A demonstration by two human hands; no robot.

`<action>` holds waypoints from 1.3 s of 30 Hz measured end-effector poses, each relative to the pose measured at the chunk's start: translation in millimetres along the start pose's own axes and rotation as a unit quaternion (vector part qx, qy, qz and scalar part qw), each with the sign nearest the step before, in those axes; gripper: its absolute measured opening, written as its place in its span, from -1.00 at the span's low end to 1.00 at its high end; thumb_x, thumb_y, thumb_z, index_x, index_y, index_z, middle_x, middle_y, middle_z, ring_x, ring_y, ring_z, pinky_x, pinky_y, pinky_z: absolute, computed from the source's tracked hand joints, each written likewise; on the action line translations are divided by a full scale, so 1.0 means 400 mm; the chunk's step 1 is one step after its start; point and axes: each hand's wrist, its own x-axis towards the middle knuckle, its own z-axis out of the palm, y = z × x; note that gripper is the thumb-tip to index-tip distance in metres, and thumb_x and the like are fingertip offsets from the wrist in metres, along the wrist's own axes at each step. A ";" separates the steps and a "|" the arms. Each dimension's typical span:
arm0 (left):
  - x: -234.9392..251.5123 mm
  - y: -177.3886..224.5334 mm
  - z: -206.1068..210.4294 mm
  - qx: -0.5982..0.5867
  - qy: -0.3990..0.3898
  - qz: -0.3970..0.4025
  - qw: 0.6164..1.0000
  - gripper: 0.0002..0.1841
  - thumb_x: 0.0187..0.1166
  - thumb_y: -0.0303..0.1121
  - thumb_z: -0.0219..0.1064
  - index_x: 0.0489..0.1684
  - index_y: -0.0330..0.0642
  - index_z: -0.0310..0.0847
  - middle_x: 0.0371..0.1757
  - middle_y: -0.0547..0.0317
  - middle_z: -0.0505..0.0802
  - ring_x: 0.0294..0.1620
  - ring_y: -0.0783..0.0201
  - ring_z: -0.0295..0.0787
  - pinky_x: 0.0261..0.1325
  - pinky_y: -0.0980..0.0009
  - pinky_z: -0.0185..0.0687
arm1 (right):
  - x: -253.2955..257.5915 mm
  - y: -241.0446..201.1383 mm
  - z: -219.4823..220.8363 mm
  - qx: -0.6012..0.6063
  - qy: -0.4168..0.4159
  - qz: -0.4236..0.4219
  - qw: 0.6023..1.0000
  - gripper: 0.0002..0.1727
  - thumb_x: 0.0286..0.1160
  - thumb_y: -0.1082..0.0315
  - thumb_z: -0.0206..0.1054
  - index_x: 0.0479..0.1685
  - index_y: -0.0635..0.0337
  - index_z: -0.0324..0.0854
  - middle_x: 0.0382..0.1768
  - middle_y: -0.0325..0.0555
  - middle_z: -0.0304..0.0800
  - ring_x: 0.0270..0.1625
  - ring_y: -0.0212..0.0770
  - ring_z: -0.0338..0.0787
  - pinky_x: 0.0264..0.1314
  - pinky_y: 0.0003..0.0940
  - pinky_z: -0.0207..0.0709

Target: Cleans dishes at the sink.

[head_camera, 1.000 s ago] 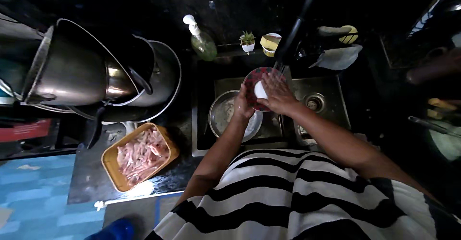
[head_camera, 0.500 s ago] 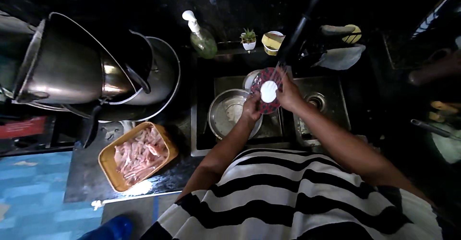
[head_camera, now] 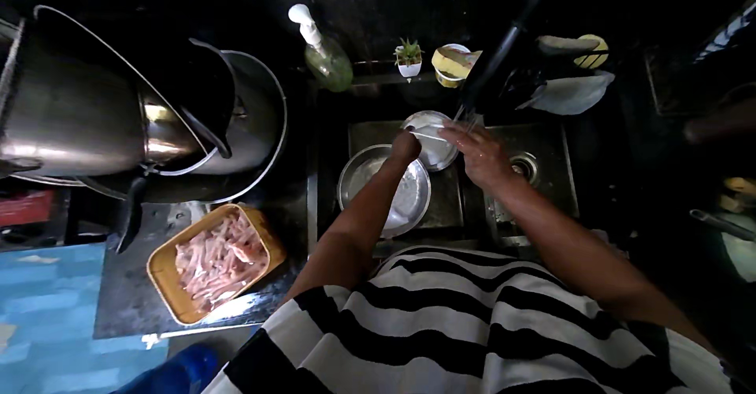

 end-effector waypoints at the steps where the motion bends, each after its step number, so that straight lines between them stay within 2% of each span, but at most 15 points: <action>1: 0.016 -0.020 0.009 0.049 -0.016 -0.019 0.999 -0.52 0.63 -0.31 0.28 0.46 -0.43 0.52 0.42 -0.45 0.67 0.41 -0.42 0.62 0.37 -0.41 0.49 | -0.003 0.002 0.006 0.005 -0.003 -0.008 1.000 -0.45 0.44 0.80 0.14 0.27 0.14 0.80 0.36 0.10 0.80 0.44 0.13 0.76 0.56 -0.01 0.55; 3: 0.028 -0.044 0.016 0.078 -0.034 -0.059 0.995 -0.44 0.59 -0.23 0.35 0.53 -0.33 0.46 0.47 -0.38 0.64 0.46 -0.40 0.59 0.35 -0.45 0.48 | -0.020 0.003 0.020 0.014 -0.016 -0.017 1.000 -0.46 0.44 0.78 0.17 0.27 0.11 0.81 0.37 0.08 0.80 0.46 0.12 0.75 0.58 0.00 0.54; 7: 0.032 -0.023 0.001 0.084 -0.034 -0.106 0.990 -0.44 0.69 -0.18 0.27 0.57 -0.36 0.43 0.43 -0.42 0.68 0.49 -0.41 0.55 0.53 -0.52 0.16 | -0.054 0.008 0.033 0.025 -0.052 -0.049 0.997 -0.53 0.43 0.70 0.27 0.25 0.11 0.82 0.36 0.09 0.80 0.43 0.12 0.76 0.55 0.03 0.54; 9: 0.051 -0.024 0.013 0.085 -0.013 -0.127 0.988 -0.34 0.62 -0.06 0.36 0.58 -0.34 0.41 0.39 -0.39 0.71 0.46 -0.39 0.59 0.53 -0.54 0.14 | -0.067 0.019 0.039 0.031 -0.066 -0.069 0.995 -0.54 0.42 0.68 0.30 0.23 0.08 0.84 0.34 0.07 0.82 0.41 0.11 0.77 0.56 0.03 0.54; 12: 0.082 -0.038 0.032 0.091 -0.003 -0.156 0.984 -0.32 0.52 -0.03 0.45 0.55 -0.27 0.48 0.39 -0.33 0.73 0.48 -0.36 0.58 0.54 -0.55 0.12 | -0.079 0.026 0.038 0.050 -0.084 -0.078 0.992 -0.52 0.40 0.68 0.30 0.22 0.06 0.85 0.31 0.05 0.83 0.37 0.07 0.81 0.51 -0.01 0.58; 16: 0.124 -0.045 0.024 0.047 0.015 -0.154 0.987 -0.37 0.56 -0.06 0.43 0.59 -0.16 0.49 0.44 -0.31 0.70 0.51 -0.35 0.56 0.50 -0.53 0.20 | -0.082 0.018 0.010 0.082 -0.143 -0.039 0.986 -0.51 0.42 0.70 0.29 0.24 0.04 0.84 0.34 0.11 0.80 0.37 0.10 0.80 0.50 -0.03 0.60; 19: 0.129 -0.003 -0.006 -0.047 0.051 -0.096 0.993 -0.45 0.60 -0.30 0.38 0.53 -0.38 0.41 0.41 -0.43 0.67 0.45 -0.37 0.62 0.46 -0.35 0.46 | -0.084 0.005 -0.033 0.084 -0.226 0.015 0.970 -0.49 0.52 0.66 0.26 0.36 -0.03 0.78 0.45 0.18 0.71 0.45 0.16 0.74 0.52 0.01 0.58; 22: 0.078 0.065 -0.047 -0.092 0.063 -0.034 0.993 -0.47 0.65 -0.47 0.21 0.60 -0.41 0.26 0.38 -0.49 0.66 0.40 -0.36 0.66 0.43 -0.28 0.54 | -0.101 -0.003 -0.071 0.073 -0.263 0.041 0.961 -0.46 0.60 0.65 0.17 0.48 0.01 0.68 0.49 0.18 0.67 0.53 0.13 0.68 0.60 -0.02 0.51; 25: -0.019 0.076 -0.027 -0.023 0.053 0.048 0.997 -0.52 0.76 -0.43 0.13 0.63 -0.43 0.29 0.40 -0.49 0.66 0.42 -0.40 0.63 0.48 -0.29 0.48 | -0.140 -0.010 -0.107 0.084 -0.231 0.058 0.968 -0.49 0.64 0.62 0.12 0.52 0.11 0.61 0.40 0.18 0.72 0.46 0.11 0.73 0.55 -0.03 0.56; 29: -0.101 0.087 0.031 -0.015 0.072 0.090 0.993 -0.56 0.80 -0.43 0.08 0.57 -0.48 0.39 0.43 -0.51 0.64 0.48 -0.37 0.58 0.54 -0.25 0.43 | -0.175 -0.029 -0.251 0.078 -0.146 0.140 0.976 -0.38 0.42 0.73 0.28 0.56 0.28 0.52 0.39 0.30 0.69 0.42 0.24 0.73 0.48 0.10 0.58; 32: -0.183 0.122 0.024 0.071 0.085 0.138 0.984 -0.58 0.73 -0.49 0.16 0.49 -0.57 0.41 0.32 -0.65 0.66 0.34 -0.54 0.64 0.40 -0.40 0.48 | -0.198 -0.046 -0.428 0.059 -0.062 0.274 0.958 -0.43 0.65 0.62 0.13 0.69 0.28 0.35 0.43 0.27 0.68 0.42 0.15 0.74 0.53 0.04 0.55; 34: -0.225 0.144 0.023 0.068 0.097 0.138 0.983 -0.61 0.76 -0.47 0.11 0.45 -0.57 0.46 0.28 -0.64 0.69 0.33 -0.53 0.66 0.40 -0.39 0.47 | -0.229 -0.029 -0.561 0.057 0.028 0.336 0.940 -0.41 0.71 0.53 0.17 0.74 0.13 0.27 0.34 0.23 0.74 0.27 0.11 0.83 0.38 0.09 0.65; 36: -0.254 0.164 0.020 0.046 0.104 0.114 0.987 -0.63 0.76 -0.46 0.14 0.41 -0.53 0.49 0.23 -0.62 0.72 0.29 -0.52 0.69 0.38 -0.40 0.49 | -0.277 0.002 -0.715 0.049 0.137 0.335 0.931 -0.43 0.64 0.54 0.24 0.66 0.18 0.35 0.43 0.12 0.68 0.34 -0.08 0.78 0.41 -0.05 0.67; 38: -0.274 0.170 0.019 0.017 0.117 0.080 0.990 -0.60 0.72 -0.46 0.19 0.43 -0.55 0.44 0.17 -0.67 0.72 0.25 -0.59 0.68 0.31 -0.47 0.48 | -0.338 0.051 -0.885 0.026 0.240 0.307 0.921 -0.63 0.58 0.60 0.23 0.35 0.34 0.59 0.38 0.07 0.70 0.35 -0.23 0.73 0.42 -0.22 0.62; 39: -0.281 0.174 0.017 0.001 0.127 0.062 0.990 -0.55 0.70 -0.46 0.22 0.49 -0.55 0.40 0.19 -0.69 0.70 0.27 -0.61 0.66 0.33 -0.48 0.46 | -0.371 0.073 -0.975 0.010 0.281 0.304 0.910 -0.70 0.55 0.61 0.21 0.22 0.39 0.63 0.33 0.08 0.71 0.32 -0.26 0.73 0.40 -0.27 0.62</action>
